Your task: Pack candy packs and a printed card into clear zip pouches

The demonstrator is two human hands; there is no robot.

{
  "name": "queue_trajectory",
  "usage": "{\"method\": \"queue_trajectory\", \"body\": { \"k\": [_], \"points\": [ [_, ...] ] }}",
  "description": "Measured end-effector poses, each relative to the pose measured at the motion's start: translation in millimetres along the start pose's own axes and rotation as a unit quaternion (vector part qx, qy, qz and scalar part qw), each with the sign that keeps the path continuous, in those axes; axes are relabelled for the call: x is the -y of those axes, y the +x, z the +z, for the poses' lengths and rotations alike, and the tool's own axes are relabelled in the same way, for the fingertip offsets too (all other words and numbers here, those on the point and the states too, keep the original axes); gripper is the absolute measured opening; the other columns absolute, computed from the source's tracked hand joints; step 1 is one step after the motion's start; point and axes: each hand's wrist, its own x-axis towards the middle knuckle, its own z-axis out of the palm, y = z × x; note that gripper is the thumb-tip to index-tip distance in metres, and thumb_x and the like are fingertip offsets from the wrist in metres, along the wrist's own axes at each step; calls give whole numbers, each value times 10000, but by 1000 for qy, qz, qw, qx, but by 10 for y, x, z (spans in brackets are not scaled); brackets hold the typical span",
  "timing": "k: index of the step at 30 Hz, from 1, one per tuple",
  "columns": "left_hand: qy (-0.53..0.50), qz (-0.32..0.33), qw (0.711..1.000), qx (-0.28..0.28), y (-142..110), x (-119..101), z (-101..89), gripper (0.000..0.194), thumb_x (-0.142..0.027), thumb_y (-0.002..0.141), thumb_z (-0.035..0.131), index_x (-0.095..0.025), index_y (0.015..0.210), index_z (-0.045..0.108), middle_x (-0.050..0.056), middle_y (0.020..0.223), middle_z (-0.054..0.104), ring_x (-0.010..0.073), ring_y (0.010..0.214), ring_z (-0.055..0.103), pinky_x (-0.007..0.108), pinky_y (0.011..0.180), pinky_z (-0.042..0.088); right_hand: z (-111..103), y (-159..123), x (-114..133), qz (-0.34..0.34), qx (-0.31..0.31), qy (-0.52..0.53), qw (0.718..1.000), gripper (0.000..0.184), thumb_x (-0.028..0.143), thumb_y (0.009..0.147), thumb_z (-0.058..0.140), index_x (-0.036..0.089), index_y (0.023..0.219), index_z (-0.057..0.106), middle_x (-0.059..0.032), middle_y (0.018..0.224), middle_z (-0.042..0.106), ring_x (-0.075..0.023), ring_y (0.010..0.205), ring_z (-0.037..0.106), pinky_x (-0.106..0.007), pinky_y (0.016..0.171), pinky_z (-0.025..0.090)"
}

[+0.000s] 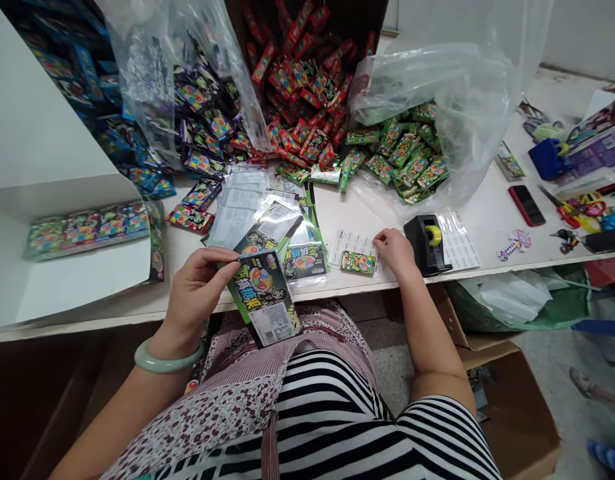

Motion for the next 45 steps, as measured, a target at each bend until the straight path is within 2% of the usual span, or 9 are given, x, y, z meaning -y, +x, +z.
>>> {"method": "queue_trajectory", "body": {
  "k": [12, 16, 22, 25, 28, 31, 34, 39, 45],
  "points": [
    [4, -2, 1000, 0, 17, 17, 5, 84, -275, 855, 704, -216, 884, 651, -2, 878, 668, 132, 869, 655, 267, 819, 544, -10, -107, -18, -8, -16, 43, 999, 139, 296, 843, 590, 201, 862, 689, -82, 997, 705, -184, 764, 639, -324, 756, 444],
    [18, 6, 1000, -5, -8, 19, -23, 85, -288, 867, 700, -219, 884, 653, -4, 859, 668, 132, 843, 647, 262, 780, 540, 0, -80, 8, 3, -2, 40, 999, 125, 301, 860, 558, 225, 869, 656, -43, 831, 714, -200, 747, 642, -324, 740, 443],
    [22, 12, 1000, -10, -18, 35, -26, 152, -360, 880, 695, -218, 882, 642, 7, 858, 670, 148, 848, 651, 292, 792, 550, -113, -77, 29, 16, 0, 186, 982, 184, 401, 829, 598, 218, 811, 604, -15, 729, 645, -187, 697, 628, -317, 677, 475],
    [18, 28, 999, 9, 3, -5, 42, 161, -363, 890, 687, -212, 892, 633, 17, 877, 668, 151, 861, 649, 295, 793, 547, -303, -177, 371, -42, 12, 305, 951, 279, 486, 791, 657, 212, 783, 606, -1, 719, 602, -159, 674, 570, -311, 675, 478],
    [15, 49, 998, 39, 20, -72, 118, 131, -330, 900, 671, -210, 910, 621, 13, 868, 649, 136, 828, 629, 275, 756, 529, -494, -319, 980, -187, 122, 380, 897, 269, 469, 813, 683, 211, 774, 616, -18, 802, 627, -156, 759, 577, -310, 747, 484],
    [14, 61, 997, 51, 17, -126, 151, 80, -279, 913, 644, -210, 915, 603, 9, 859, 631, 128, 809, 608, 266, 743, 513, -544, -404, 1603, -312, 209, 358, 855, 245, 428, 845, 664, 203, 755, 625, -55, 906, 662, -177, 866, 603, -335, 829, 478],
    [16, 64, 996, 51, -7, -153, 128, 50, -248, 916, 622, -207, 921, 594, 12, 868, 623, 130, 817, 598, 271, 753, 508, -429, -392, 2008, -340, 255, 307, 852, 242, 421, 837, 652, 193, 759, 627, -60, 876, 662, -175, 824, 588, -334, 778, 470],
    [5, 51, 998, 47, -40, -155, 61, 65, -254, 943, 565, -203, 907, 585, 12, 851, 609, 139, 814, 591, 285, 749, 507, -264, -335, 2191, -283, 302, 258, 873, 267, 444, 832, 626, 183, 778, 611, 0, 665, 566, -131, 610, 478, -288, 587, 379],
    [-15, 43, 998, 47, -27, -141, 46, 115, -310, 962, 571, -212, 904, 587, 8, 846, 605, 142, 805, 582, 313, 773, 501, -309, -363, 2234, -281, 290, 232, 885, 233, 403, 820, 636, 182, 750, 615, 7, 633, 566, -123, 595, 471, -278, 575, 357]
  ]
}}
